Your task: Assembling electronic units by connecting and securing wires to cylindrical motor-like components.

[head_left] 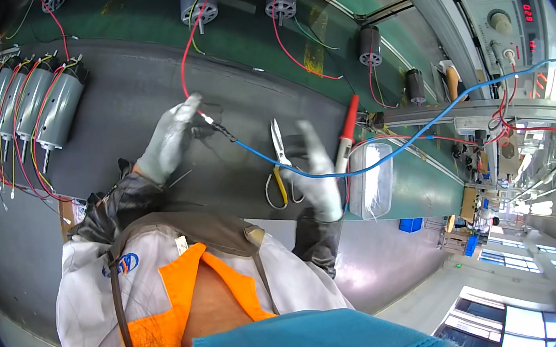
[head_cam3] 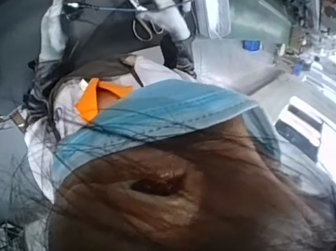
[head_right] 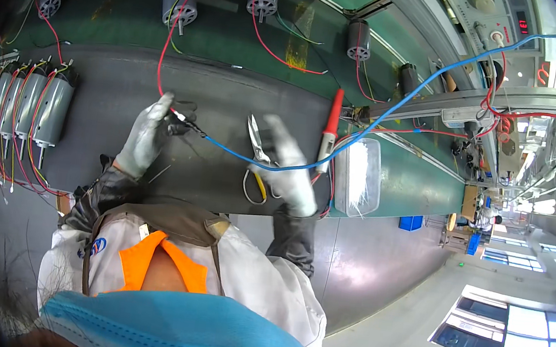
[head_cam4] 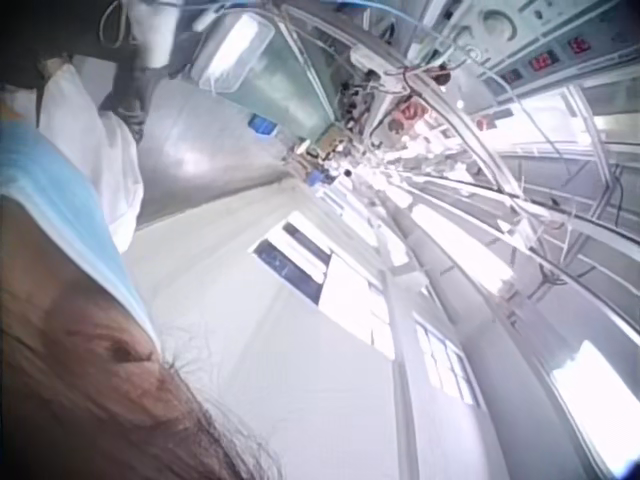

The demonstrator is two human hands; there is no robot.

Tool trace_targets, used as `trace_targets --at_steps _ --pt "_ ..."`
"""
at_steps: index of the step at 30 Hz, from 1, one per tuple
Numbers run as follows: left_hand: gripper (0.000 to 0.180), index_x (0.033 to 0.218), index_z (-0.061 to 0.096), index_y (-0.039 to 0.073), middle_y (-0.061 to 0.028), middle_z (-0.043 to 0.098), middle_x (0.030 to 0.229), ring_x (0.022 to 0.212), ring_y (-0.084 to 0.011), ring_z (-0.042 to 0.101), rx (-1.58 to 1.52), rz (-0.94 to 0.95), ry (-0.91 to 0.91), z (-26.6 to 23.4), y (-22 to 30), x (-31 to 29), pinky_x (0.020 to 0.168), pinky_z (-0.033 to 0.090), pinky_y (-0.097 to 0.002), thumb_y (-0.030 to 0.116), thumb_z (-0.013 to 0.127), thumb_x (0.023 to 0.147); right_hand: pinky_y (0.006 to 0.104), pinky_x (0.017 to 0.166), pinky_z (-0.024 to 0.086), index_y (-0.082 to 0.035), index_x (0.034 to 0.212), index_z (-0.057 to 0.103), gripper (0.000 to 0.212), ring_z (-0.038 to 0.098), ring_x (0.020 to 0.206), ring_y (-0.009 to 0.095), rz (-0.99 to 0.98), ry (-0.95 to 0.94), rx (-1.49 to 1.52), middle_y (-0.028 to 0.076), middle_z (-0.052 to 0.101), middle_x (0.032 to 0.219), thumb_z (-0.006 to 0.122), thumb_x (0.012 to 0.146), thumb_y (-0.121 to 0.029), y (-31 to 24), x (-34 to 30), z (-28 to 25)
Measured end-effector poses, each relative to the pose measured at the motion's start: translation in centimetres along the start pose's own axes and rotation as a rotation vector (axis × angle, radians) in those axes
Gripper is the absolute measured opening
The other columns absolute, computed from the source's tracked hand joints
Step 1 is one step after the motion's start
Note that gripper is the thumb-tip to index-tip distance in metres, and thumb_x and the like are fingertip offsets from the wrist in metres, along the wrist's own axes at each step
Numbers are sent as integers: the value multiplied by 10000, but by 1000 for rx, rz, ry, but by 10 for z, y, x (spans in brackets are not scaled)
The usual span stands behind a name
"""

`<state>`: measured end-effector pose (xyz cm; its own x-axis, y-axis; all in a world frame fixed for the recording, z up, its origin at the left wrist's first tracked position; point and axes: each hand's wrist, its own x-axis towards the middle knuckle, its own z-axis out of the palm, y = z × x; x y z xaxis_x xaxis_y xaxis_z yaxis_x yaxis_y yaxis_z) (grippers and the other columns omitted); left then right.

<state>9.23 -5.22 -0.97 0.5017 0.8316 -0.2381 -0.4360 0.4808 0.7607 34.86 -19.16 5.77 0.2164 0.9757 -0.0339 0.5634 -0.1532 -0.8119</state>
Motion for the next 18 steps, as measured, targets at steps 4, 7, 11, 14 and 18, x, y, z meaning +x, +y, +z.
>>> trace_targets --at_steps 4,7,11,14,18 --pt "307 923 681 -4 -47 678 845 826 -160 637 558 170 281 -45 -13 29 751 481 -341 283 636 1020 384 936 525 -15 1219 688 348 668 1082 208 -401 -555 -32 139 720 1125 687 930 -210 -60 15 34" --pt "307 1012 679 9 -152 699 961 856 -293 653 1474 502 568 -120 41 44 752 503 -383 314 686 980 368 849 554 48 1169 683 297 702 890 196 -566 -29 608 177 722 1007 569 1012 -175 -34 19 33" --pt "554 1265 593 51 -195 599 1246 1069 -373 612 1940 716 665 -115 79 -8 894 521 -463 316 795 823 272 704 561 53 1441 496 495 692 759 133 310 134 150 140 732 981 611 992 -120 21 81 -7" --pt "569 1205 623 98 -142 628 1174 1078 -351 609 1875 616 172 -86 43 -48 897 504 -464 323 827 724 333 843 554 36 1374 583 500 718 940 217 20 103 -251 141 738 1092 692 946 -197 21 132 33" --pt "279 1103 694 212 -47 632 963 949 -241 631 1947 320 -372 -62 3 -69 793 506 -387 314 683 844 490 925 519 -21 1547 315 902 662 1040 464 -120 383 -882 307 677 1128 688 887 -510 -1 263 58"
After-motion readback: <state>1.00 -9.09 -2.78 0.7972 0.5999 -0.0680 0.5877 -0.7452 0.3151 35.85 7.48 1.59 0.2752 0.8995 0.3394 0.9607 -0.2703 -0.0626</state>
